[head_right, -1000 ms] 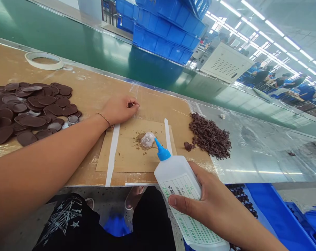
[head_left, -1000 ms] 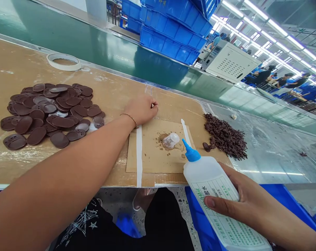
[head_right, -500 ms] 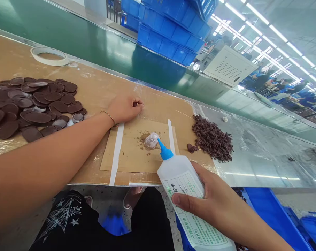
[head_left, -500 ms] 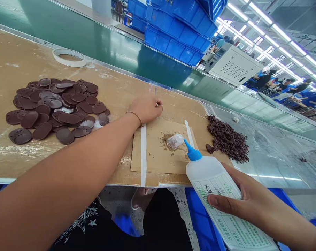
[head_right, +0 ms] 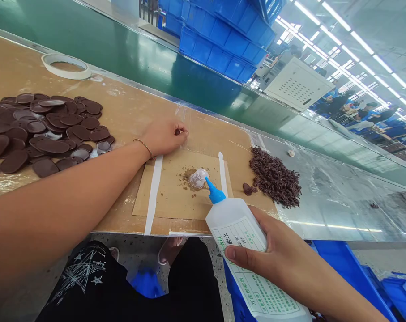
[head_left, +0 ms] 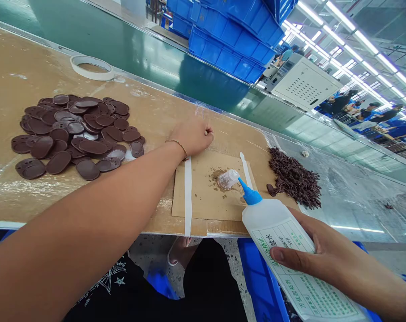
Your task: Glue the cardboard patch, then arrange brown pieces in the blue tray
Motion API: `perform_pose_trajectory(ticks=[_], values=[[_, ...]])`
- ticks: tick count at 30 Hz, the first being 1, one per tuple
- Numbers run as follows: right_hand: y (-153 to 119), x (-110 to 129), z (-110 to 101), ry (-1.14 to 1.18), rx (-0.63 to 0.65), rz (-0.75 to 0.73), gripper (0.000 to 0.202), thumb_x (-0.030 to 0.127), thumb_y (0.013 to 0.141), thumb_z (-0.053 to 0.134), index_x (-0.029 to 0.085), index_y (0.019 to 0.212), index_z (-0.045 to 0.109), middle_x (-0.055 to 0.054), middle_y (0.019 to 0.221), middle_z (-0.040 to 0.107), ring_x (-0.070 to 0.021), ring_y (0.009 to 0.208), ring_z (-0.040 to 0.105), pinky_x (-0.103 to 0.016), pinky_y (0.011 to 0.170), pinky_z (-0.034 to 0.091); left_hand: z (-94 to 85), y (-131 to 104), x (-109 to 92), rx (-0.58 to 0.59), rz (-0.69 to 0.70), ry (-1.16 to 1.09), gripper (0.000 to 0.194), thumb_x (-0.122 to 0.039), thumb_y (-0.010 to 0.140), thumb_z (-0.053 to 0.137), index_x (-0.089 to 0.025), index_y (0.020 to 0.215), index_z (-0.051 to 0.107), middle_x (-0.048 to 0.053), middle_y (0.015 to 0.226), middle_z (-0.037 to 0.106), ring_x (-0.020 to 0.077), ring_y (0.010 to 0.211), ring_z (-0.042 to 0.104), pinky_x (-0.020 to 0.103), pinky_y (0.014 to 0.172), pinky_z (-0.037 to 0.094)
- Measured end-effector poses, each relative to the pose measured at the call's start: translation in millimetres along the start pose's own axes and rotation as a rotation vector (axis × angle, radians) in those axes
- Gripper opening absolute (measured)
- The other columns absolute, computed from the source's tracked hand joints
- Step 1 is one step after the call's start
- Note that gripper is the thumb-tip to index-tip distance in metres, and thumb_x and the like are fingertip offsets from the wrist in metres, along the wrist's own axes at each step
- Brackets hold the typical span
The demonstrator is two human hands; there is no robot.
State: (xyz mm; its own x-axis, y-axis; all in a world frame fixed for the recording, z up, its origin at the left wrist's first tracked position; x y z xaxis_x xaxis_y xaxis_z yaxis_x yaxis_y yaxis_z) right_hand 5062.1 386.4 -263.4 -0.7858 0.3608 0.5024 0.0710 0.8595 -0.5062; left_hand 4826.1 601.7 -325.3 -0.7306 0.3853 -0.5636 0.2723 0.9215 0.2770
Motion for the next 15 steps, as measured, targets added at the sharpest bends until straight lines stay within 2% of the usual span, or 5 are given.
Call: perform_pose_trajectory(ticks=[4,8,11,15], values=[[-0.9,0.6,-1.2,-0.015,-0.011,0.003,0.063,0.049,0.062,0.085,0.029,0.119,0.069,-0.002,0.099,0.077,-0.0318,0.087,0.073,-0.034,0.069,0.061,0.5,0.4,0.6,-0.003,0.02,-0.001,0.03,-0.032,0.086,0.053,-0.023,0.097,0.079,0.003,0.093,0.078,0.021,0.086,0.067,0.034,0.07,0.048],[-3.0,0.3,0.2,0.014,0.009,0.042,0.064,0.047,0.063,0.085,0.029,0.122,0.068,-0.002,0.095,0.077,-0.0314,0.085,0.072,-0.032,0.064,0.06,0.9,0.5,1.0,-0.009,0.025,-0.009,0.03,-0.03,0.086,0.053,-0.022,0.097,0.08,0.004,0.092,0.078,0.024,0.086,0.068,0.036,0.068,0.047],[-5.8,4.1,0.1,0.02,-0.026,0.064,0.064,0.045,0.064,0.085,0.029,0.124,0.067,-0.002,0.095,0.078,-0.0312,0.086,0.073,-0.031,0.065,0.059,0.9,-0.2,0.4,-0.007,0.027,-0.02,0.031,-0.03,0.086,0.053,-0.022,0.1,0.08,0.004,0.092,0.077,0.0254,0.087,0.068,0.037,0.068,0.047],[-6.3,4.1,-0.7,0.027,-0.005,0.057,0.067,0.045,0.064,0.084,0.028,0.127,0.066,-0.003,0.096,0.078,-0.032,0.084,0.073,-0.032,0.063,0.059,0.0,-0.8,-0.8,0.001,0.012,-0.008,0.031,-0.03,0.087,0.053,-0.023,0.103,0.079,0.004,0.097,0.078,0.0231,0.09,0.068,0.035,0.072,0.049]])
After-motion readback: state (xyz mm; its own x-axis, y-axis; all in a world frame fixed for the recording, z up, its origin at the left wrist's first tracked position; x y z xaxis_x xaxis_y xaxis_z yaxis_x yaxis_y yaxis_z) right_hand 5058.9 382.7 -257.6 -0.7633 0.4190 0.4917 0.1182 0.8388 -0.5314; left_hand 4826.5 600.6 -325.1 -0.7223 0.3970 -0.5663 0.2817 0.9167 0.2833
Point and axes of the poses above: each hand's wrist, its own y-axis towards the middle knuckle, its own z-axis out of the palm, x = y × z, the point moved 2 cm from there along y, towards the middle knuckle
